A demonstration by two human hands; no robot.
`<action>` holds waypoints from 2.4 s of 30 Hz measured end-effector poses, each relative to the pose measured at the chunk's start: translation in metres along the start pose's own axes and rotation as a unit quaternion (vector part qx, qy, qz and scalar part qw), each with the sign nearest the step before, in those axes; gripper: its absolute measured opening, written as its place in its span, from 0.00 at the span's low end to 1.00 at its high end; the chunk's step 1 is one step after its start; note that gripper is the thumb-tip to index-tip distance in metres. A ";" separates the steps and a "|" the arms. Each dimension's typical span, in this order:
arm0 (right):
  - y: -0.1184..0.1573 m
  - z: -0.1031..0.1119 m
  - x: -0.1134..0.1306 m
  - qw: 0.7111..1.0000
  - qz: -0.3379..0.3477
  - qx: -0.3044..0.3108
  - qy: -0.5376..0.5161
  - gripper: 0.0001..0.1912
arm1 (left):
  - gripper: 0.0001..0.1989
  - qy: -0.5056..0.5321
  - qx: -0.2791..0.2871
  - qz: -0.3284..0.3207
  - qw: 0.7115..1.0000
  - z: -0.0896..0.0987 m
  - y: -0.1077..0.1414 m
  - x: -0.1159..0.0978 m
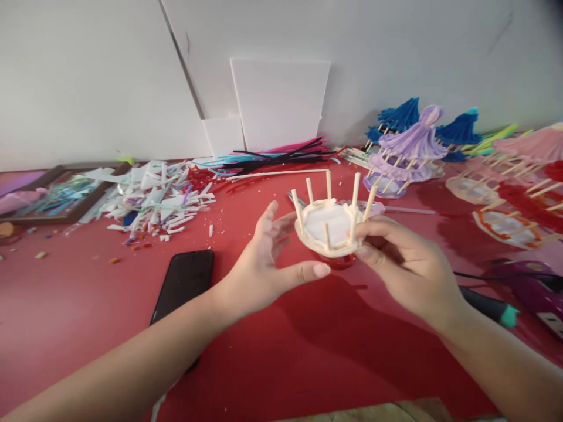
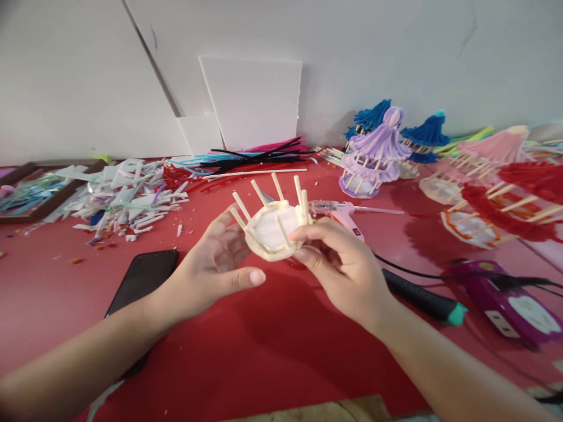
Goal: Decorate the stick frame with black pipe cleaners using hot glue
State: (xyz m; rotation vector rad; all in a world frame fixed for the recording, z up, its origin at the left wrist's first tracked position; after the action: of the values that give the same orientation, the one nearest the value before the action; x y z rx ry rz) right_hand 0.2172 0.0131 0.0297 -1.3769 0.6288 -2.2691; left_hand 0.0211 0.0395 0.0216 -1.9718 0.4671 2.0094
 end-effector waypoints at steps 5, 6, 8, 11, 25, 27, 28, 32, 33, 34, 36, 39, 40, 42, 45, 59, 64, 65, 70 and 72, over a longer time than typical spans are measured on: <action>0.006 -0.009 0.011 0.997 0.058 0.035 0.045 0.07 | 0.43 0.178 0.090 0.026 0.979 -0.018 0.009 -0.001; 0.007 -0.011 0.012 0.995 0.069 0.043 0.055 0.07 | 0.42 0.182 0.095 0.020 0.978 -0.018 0.010 0.000; 0.008 -0.014 0.015 0.992 0.088 0.055 0.074 0.08 | 0.44 0.178 0.088 0.011 0.980 -0.015 0.012 0.003; 0.010 -0.017 0.017 0.988 0.100 0.065 0.099 0.09 | 0.45 0.163 0.060 0.001 0.985 -0.011 0.014 0.009; 0.013 -0.023 0.024 0.984 0.106 0.083 0.118 0.08 | 0.41 0.133 0.000 -0.025 0.991 -0.013 0.019 0.011; 0.013 -0.023 0.025 0.981 0.118 0.085 0.126 0.09 | 0.40 0.125 -0.005 -0.023 0.992 -0.012 0.018 0.011; 0.014 -0.023 0.025 0.980 0.126 0.086 0.131 0.10 | 0.38 0.116 -0.010 -0.021 0.993 -0.011 0.018 0.011; 0.016 -0.022 0.024 0.972 0.160 0.090 0.150 0.13 | 0.37 0.090 -0.019 -0.062 0.994 -0.008 0.018 0.013; 0.016 -0.021 0.024 0.970 0.168 0.089 0.154 0.13 | 0.37 0.085 -0.019 -0.076 0.993 -0.008 0.017 0.014; 0.017 -0.021 0.024 0.968 0.175 0.091 0.158 0.13 | 0.38 0.079 -0.019 -0.089 0.993 -0.007 0.017 0.014; 0.017 -0.021 0.024 0.965 0.184 0.091 0.165 0.12 | 0.38 0.056 -0.021 -0.112 0.992 -0.006 0.017 0.015; 0.017 -0.021 0.024 0.961 0.196 0.088 0.175 0.11 | 0.39 0.029 -0.024 -0.149 0.988 -0.005 0.017 0.014; 0.017 -0.021 0.024 0.960 0.199 0.087 0.176 0.11 | 0.39 0.026 -0.027 -0.152 0.988 -0.005 0.017 0.014; 0.017 -0.021 0.024 0.960 0.200 0.085 0.177 0.12 | 0.39 0.032 -0.037 -0.137 0.989 -0.006 0.017 0.013; 0.018 -0.020 0.023 0.962 0.193 0.076 0.178 0.14 | 0.37 0.053 -0.065 -0.097 0.992 -0.005 0.016 0.013; 0.015 -0.014 0.034 0.952 0.222 0.064 0.199 0.05 | 0.36 0.033 -0.107 -0.084 0.990 -0.003 0.015 0.014; 0.014 -0.017 0.035 0.975 0.144 0.076 0.154 0.04 | 0.37 0.026 -0.124 -0.099 0.987 -0.002 0.015 0.015; 0.014 -0.018 0.034 0.977 0.132 0.078 0.147 0.03 | 0.37 0.025 -0.123 -0.104 0.987 -0.002 0.015 0.016; 0.017 -0.020 0.031 0.983 0.103 0.097 0.118 0.03 | 0.35 0.035 -0.127 -0.122 0.984 0.001 0.010 0.015; 0.019 -0.020 0.029 0.983 0.091 0.135 0.082 0.09 | 0.33 0.048 -0.134 -0.122 0.982 0.004 0.008 0.014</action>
State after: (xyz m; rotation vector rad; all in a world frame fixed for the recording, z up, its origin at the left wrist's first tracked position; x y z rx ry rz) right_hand 0.1892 -0.0153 0.0316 -0.9734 0.4552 -2.2361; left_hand 0.0138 0.0336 0.0084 -2.1673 -0.0327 1.9081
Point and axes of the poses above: each hand's wrist, its own y-axis away from the middle knuckle, its own z-axis out of the back of the hand, x = y × z, the point moved 3 cm from there along -y, towards the middle knuckle, and after that the axes turned 4 degrees about z, right-handed, at the moved point
